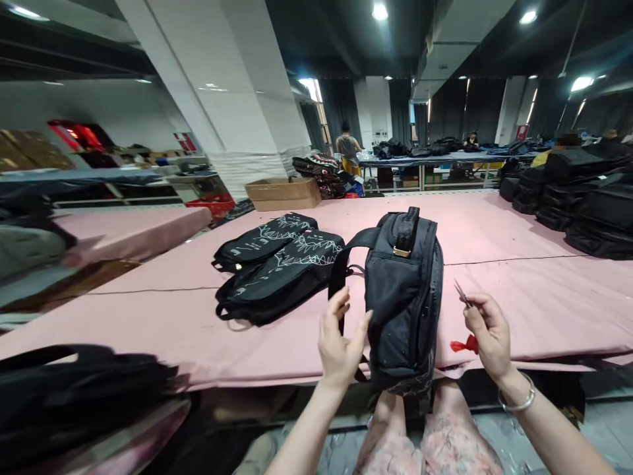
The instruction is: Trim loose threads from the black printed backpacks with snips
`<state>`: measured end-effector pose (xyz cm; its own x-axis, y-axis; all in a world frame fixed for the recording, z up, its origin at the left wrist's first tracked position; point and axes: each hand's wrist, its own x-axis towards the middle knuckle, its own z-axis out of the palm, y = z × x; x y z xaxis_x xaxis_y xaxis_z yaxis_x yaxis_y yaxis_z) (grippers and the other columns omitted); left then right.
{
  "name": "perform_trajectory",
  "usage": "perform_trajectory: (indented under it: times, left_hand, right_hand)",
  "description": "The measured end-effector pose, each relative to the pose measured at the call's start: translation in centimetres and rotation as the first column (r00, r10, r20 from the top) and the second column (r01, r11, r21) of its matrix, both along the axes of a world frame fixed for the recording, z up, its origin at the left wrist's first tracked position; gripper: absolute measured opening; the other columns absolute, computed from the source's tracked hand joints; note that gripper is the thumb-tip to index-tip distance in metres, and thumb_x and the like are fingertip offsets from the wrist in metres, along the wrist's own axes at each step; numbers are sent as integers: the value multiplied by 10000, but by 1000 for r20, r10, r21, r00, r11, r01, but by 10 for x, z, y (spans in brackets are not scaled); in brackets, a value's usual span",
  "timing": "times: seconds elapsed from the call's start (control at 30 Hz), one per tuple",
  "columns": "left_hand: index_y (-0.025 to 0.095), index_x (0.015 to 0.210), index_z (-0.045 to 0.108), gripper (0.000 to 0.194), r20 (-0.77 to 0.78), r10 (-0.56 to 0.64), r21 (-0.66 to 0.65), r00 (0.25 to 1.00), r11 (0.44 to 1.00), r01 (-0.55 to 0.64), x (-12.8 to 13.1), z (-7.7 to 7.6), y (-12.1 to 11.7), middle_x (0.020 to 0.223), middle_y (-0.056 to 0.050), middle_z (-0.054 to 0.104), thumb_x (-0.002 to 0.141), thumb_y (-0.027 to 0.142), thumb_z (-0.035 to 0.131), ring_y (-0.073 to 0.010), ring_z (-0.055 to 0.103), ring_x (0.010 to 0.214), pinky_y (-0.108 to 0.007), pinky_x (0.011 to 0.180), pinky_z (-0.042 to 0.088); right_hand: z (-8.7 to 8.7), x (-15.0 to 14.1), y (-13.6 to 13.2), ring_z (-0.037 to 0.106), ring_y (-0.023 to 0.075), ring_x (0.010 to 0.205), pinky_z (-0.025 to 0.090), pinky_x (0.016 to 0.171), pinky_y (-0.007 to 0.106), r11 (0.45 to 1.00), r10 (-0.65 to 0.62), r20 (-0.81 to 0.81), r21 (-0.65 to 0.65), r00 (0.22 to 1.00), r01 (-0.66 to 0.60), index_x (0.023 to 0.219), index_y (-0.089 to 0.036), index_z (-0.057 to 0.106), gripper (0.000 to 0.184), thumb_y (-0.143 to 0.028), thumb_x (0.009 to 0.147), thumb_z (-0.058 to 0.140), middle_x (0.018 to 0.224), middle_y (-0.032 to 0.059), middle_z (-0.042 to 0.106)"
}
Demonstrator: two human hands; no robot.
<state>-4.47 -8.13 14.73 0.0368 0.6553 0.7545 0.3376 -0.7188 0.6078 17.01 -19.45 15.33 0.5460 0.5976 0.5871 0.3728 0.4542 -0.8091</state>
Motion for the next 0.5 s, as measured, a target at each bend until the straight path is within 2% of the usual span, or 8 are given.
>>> perform_trajectory:
  times: [0.1,0.2,0.27,0.37,0.5]
  left_hand:
    - [194,1154,483,436,-108,20,194,994,981,2,6,45,10,1119,-92,561,761,325,619,-207,560,1008,-357,849,500]
    - [204,1085,538,338,-292,-51,255,955,958,129,16,77,21,1007,-60,610,786,356,586,-181,592,883,-336,805,507]
    - [205,1019,576,275,-369,-62,279,928,944,174,23,90,28,942,-50,629,799,369,566,-179,596,844,-325,777,506]
    - [200,899,610,184,-430,-39,275,902,946,172,30,100,35,859,-42,630,817,349,543,-162,594,770,-287,714,495]
    - [199,805,606,139,-525,8,270,851,950,158,34,108,38,779,-27,606,846,263,490,-150,578,745,-258,687,460]
  right_hand:
    - [27,-6,15,534,122,670,454,587,239,999,35,146,3,989,-36,975,-195,548,228,-375,838,522,800,27,567]
    - [46,-9,23,503,98,576,431,544,218,1000,-17,293,1,956,18,1026,-196,516,247,-354,836,534,729,-6,546]
    - [55,-11,24,497,93,536,411,519,212,997,-77,430,10,899,81,1029,-198,516,245,-347,836,540,704,-12,553]
    - [66,-12,24,538,108,563,404,542,220,986,-158,634,63,757,153,964,-191,554,189,-338,846,533,716,10,595]
    - [77,-14,33,590,130,633,386,560,226,980,-161,786,56,597,190,845,-177,576,159,-294,882,474,739,34,640]
